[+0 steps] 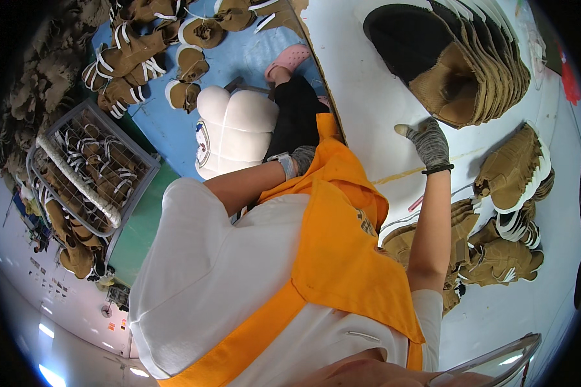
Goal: The person uses snippers to trim excess threads and material from several brown shoe upper components on a white table.
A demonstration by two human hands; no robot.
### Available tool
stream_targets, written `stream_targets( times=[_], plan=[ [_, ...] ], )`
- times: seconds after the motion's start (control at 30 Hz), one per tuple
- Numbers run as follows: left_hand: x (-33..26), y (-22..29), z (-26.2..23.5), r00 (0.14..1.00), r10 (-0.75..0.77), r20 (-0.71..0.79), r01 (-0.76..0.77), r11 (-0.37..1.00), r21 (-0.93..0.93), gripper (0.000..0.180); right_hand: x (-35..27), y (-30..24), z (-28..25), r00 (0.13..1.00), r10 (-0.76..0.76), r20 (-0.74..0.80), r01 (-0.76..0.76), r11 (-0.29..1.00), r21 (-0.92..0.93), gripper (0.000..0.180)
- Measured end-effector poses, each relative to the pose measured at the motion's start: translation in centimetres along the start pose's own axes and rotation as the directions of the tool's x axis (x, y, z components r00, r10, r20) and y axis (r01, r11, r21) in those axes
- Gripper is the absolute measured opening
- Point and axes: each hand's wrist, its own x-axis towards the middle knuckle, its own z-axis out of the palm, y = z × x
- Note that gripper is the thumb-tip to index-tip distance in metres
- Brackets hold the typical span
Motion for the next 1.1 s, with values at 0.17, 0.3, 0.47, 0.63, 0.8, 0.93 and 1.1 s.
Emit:
stream_targets(
  times=[0.17, 0.3, 0.47, 0.63, 0.8, 0.93, 1.1],
  plan=[
    [0.8, -0.1, -0.1, 0.999, -0.014, 0.034, 0.013, 0.999, 0.032, 0.023, 0.0, 0.3, 0.2, 1.0, -0.003, -0.009, 0.003, 1.0, 0.02, 0.089],
    [1.0, 0.5, 0.4, 0.996, 0.07, 0.046, -0.075, 0.992, 0.1, 0.023, 0.3, -0.1, 0.1, 1.0, 0.013, 0.005, -0.014, 1.0, 0.027, 0.094],
    [0.2, 2.5, 1.8, 0.995, 0.102, 0.019, -0.103, 0.993, 0.062, 0.025, 0.4, -0.4, -0.6, 0.997, 0.054, 0.049, -0.056, 0.997, 0.048, 0.098],
    [-3.4, 6.1, 3.7, 0.986, 0.134, -0.098, -0.078, 0.894, 0.441, 0.028, 0.1, 0.1, -0.6, 0.997, -0.059, 0.045, 0.056, 0.996, 0.066, 0.084],
    [-10.0, 14.1, 5.5, 0.976, 0.197, -0.098, -0.029, 0.559, 0.829, 0.029, -0.3, 1.7, 0.2, 0.997, -0.065, -0.031, 0.07, 0.981, 0.181, 0.072],
    [-13.1, 22.7, 11.6, 0.974, 0.228, 0.0, -0.03, 0.129, 0.991, 0.029, -2.0, 1.6, -0.6, 0.996, 0.057, 0.064, -0.069, 0.973, 0.219, 0.09],
    [-14.6, 28.6, 22.1, 0.946, 0.196, 0.259, -0.171, -0.377, 0.91, 0.029, -5.8, 2.3, 1.2, 0.967, 0.136, -0.214, -0.01, 0.864, 0.504, 0.06]
  ],
)
